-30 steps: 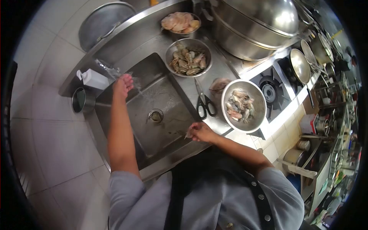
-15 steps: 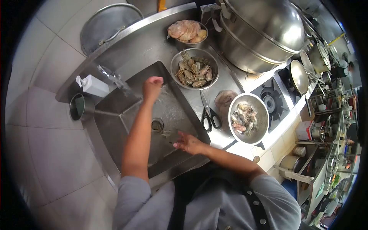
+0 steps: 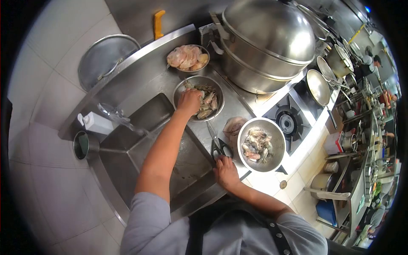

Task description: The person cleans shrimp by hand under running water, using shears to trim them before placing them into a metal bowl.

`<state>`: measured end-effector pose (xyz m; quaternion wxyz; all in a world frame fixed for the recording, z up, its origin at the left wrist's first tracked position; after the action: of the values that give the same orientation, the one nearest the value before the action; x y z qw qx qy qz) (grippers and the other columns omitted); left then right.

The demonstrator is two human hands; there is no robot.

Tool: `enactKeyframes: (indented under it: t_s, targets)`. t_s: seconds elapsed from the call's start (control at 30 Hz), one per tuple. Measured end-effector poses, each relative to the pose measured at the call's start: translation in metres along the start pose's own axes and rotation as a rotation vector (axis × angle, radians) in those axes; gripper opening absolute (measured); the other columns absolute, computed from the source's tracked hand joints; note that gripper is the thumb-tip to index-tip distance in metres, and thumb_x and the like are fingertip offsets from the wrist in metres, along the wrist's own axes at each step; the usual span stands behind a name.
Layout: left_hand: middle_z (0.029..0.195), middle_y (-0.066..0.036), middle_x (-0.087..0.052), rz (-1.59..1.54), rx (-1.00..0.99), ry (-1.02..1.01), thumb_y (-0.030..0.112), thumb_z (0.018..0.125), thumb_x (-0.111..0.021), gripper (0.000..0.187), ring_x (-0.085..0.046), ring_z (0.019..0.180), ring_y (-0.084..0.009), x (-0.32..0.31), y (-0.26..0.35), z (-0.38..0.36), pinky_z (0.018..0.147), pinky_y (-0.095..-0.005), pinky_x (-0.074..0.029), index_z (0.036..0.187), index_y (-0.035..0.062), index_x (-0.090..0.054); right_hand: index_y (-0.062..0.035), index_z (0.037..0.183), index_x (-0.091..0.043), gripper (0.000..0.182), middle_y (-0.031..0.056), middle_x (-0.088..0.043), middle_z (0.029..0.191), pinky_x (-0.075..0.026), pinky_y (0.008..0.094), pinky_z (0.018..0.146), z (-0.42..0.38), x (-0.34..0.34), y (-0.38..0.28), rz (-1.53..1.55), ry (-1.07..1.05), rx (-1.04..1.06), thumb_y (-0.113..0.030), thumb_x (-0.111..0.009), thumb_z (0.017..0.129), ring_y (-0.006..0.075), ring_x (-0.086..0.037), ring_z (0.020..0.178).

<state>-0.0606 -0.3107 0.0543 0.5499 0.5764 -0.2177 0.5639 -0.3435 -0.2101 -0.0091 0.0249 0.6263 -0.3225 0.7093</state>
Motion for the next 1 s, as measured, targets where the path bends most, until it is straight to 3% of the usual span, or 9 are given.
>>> enactKeyframes:
  t_s: [0.07,0.2,0.3,0.33,0.47,0.53,0.77,0.97,1.0]
  targets:
    - [0.100,-0.013,-0.067,-0.057,0.029,-0.048,0.020,0.077,-0.068,0.016,-0.062,0.098,-0.0312,0.004,0.026,0.008,0.080,-0.0408,-0.050,0.087,0.0075,-0.069,0.0017,0.115,-0.053,0.036,0.0186,-0.050,0.115,-0.047,0.0400,0.085,0.002,0.002,0.002,-0.025,0.033,-0.015,-0.019,-0.055,0.085,0.0337,-0.050,0.103]
    - [0.102,-0.018,-0.067,0.108,0.219,-0.319,0.033,0.081,-0.064,0.030,-0.060,0.105,-0.0322,-0.032,0.053,0.013,0.089,-0.0410,-0.048,0.094,0.0059,-0.069,0.0021,0.117,-0.052,0.042,0.0180,-0.050,0.115,-0.047,0.0386,0.086,0.009,-0.005,0.005,-0.116,0.091,-0.061,-0.023,-0.058,0.084,0.0328,-0.050,0.104]
    - [0.104,-0.016,-0.067,0.084,0.425,-0.340,0.025,0.082,-0.061,0.026,-0.061,0.105,-0.0317,-0.051,0.040,0.008,0.087,-0.0422,-0.049,0.099,0.0071,-0.068,0.0036,0.119,-0.050,0.048,0.0178,-0.050,0.111,-0.047,0.0374,0.085,0.018,-0.016,0.017,-0.177,0.070,-0.102,-0.027,-0.061,0.083,0.0326,-0.050,0.101]
    - [0.109,-0.018,-0.065,0.115,0.399,-0.317,0.020,0.073,-0.067,0.032,-0.063,0.102,-0.0324,-0.050,0.041,0.007,0.086,-0.0408,-0.051,0.101,0.0031,-0.066,0.0039,0.118,-0.050,0.049,0.0173,-0.050,0.109,-0.047,0.0367,0.085,0.019,-0.017,0.020,-0.203,0.063,-0.116,-0.029,-0.060,0.084,0.0324,-0.051,0.100]
    - [0.108,-0.017,-0.065,0.199,0.364,-0.325,0.019,0.071,-0.067,0.035,-0.062,0.104,-0.0321,-0.048,0.042,0.004,0.087,-0.0409,-0.050,0.103,0.0030,-0.065,0.0040,0.118,-0.051,0.049,0.0170,-0.050,0.106,-0.047,0.0361,0.084,0.021,-0.019,0.023,-0.183,0.074,-0.118,-0.031,-0.060,0.085,0.0315,-0.051,0.099]
    - [0.108,-0.014,-0.066,0.189,0.359,-0.320,0.017,0.078,-0.059,0.027,-0.061,0.104,-0.0308,-0.044,0.043,0.002,0.090,-0.0420,-0.047,0.103,0.0073,-0.065,0.0044,0.119,-0.050,0.050,0.0174,-0.050,0.106,-0.047,0.0365,0.085,0.022,-0.019,0.024,-0.163,0.072,-0.133,-0.031,-0.061,0.085,0.0321,-0.051,0.100]
    - [0.105,-0.019,-0.065,0.077,0.265,-0.304,0.017,0.075,-0.063,0.031,-0.060,0.103,-0.0355,-0.039,0.041,-0.007,0.090,-0.0442,-0.045,0.103,0.0048,-0.060,0.0064,0.111,-0.050,0.042,0.0208,-0.050,0.107,-0.047,0.0393,0.087,0.014,-0.009,0.030,0.015,0.143,-0.177,-0.025,-0.061,0.086,0.0345,-0.052,0.102]
    - [0.101,-0.020,-0.065,0.075,0.175,-0.257,0.016,0.074,-0.066,0.035,-0.060,0.100,-0.0367,-0.036,0.035,-0.006,0.087,-0.0460,-0.046,0.106,0.0046,-0.056,0.0057,0.105,-0.051,0.043,0.0236,-0.056,0.102,-0.051,0.0446,0.080,0.019,-0.021,0.043,0.057,-0.090,-0.327,-0.030,-0.062,0.084,0.0400,-0.060,0.095]
    - [0.097,-0.020,-0.065,-0.035,0.237,-0.149,0.016,0.073,-0.067,0.037,-0.062,0.097,-0.0363,-0.025,0.031,-0.006,0.084,-0.0454,-0.047,0.107,0.0042,-0.055,0.0055,0.099,-0.055,0.044,0.0241,-0.059,0.099,-0.052,0.0445,0.079,0.019,-0.015,0.043,0.106,-0.111,-0.377,-0.033,-0.064,0.081,0.0396,-0.062,0.091]
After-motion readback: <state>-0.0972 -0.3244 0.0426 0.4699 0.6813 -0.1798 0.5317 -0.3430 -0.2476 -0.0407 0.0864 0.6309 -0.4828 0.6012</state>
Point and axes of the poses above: each hand's wrist, its own z-axis towards the middle knuckle, its own x-axis out of the back of the hand, y = z × x, the point moved 7 cm from there along z, towards the middle knuckle
